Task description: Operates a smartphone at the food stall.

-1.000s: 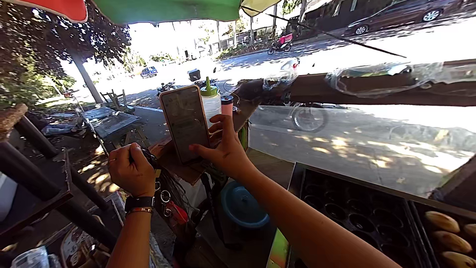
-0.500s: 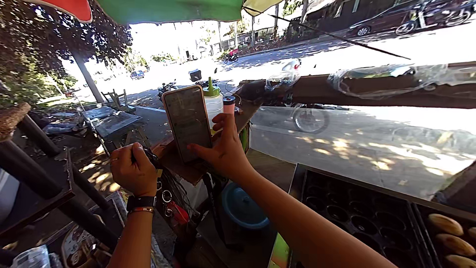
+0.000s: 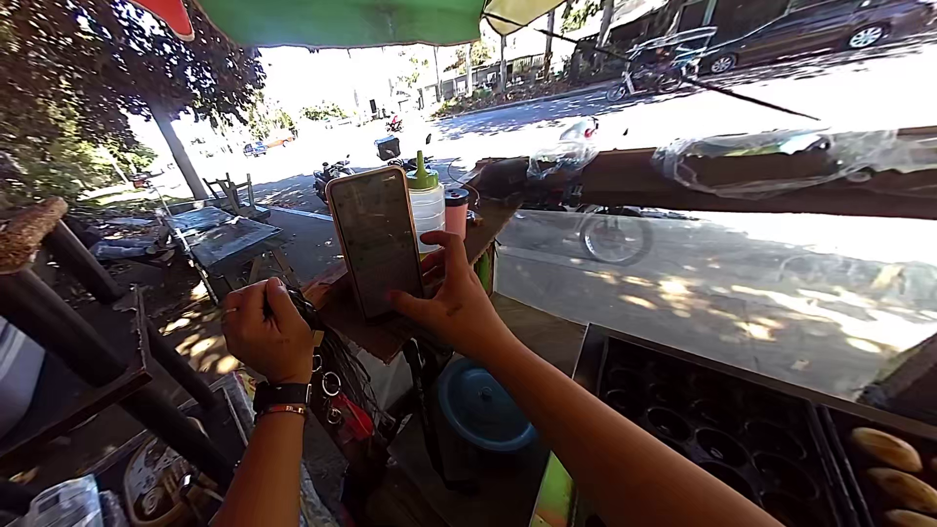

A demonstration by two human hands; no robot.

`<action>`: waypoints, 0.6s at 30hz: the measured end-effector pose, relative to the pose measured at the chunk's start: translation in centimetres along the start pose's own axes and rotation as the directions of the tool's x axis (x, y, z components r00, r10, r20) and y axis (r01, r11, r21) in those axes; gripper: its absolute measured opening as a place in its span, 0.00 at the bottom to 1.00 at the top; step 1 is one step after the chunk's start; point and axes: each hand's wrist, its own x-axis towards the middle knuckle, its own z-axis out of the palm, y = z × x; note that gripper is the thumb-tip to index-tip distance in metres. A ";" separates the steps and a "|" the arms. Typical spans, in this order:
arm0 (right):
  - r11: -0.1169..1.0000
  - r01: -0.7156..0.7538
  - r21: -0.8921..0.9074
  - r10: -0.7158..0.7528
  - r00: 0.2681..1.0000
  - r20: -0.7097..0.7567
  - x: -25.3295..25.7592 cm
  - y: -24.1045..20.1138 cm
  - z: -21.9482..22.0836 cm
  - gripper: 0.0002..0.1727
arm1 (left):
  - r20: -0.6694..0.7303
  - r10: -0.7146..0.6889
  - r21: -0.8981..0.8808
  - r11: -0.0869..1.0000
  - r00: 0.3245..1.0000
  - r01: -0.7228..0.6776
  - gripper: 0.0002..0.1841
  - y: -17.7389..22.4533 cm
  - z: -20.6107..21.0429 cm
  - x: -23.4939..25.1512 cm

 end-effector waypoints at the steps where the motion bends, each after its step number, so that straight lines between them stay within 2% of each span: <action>1: 1.000 0.001 -0.013 -0.001 1.000 0.010 0.0 0.0 0.0 0.50 | 0.000 0.002 -0.001 1.000 1.000 -0.002 0.19 -0.1 0.0 0.0; 2: 1.000 0.002 -0.018 -0.002 1.000 0.017 0.0 0.1 -0.1 0.46 | 0.000 0.002 0.002 1.000 1.000 -0.002 0.19 -0.1 0.0 0.0; 5: 0.999 0.017 0.038 -0.018 1.000 0.018 0.3 0.6 -0.6 0.27 | 0.000 -0.003 0.010 1.000 1.000 0.003 0.19 0.0 0.0 0.0; 7: 0.995 0.012 0.102 -0.016 0.999 0.036 0.5 1.0 -1.1 0.19 | 0.000 -0.001 0.015 1.000 1.000 0.001 0.19 0.0 0.0 0.0; 12: 0.989 0.048 0.139 -0.060 0.994 0.086 0.7 2.0 -1.7 0.19 | -0.057 0.024 0.005 1.000 0.998 -0.024 0.18 -0.1 0.5 0.3; 15: 0.989 0.050 0.142 -0.061 0.995 0.075 0.7 2.0 -1.6 0.19 | -0.003 0.012 0.026 1.000 1.000 -0.012 0.19 -0.1 0.0 0.1; 18: 0.989 0.039 0.145 -0.049 0.996 0.069 0.8 1.9 -1.4 0.19 | -0.007 0.008 0.029 1.000 1.000 -0.008 0.19 -0.1 0.0 0.0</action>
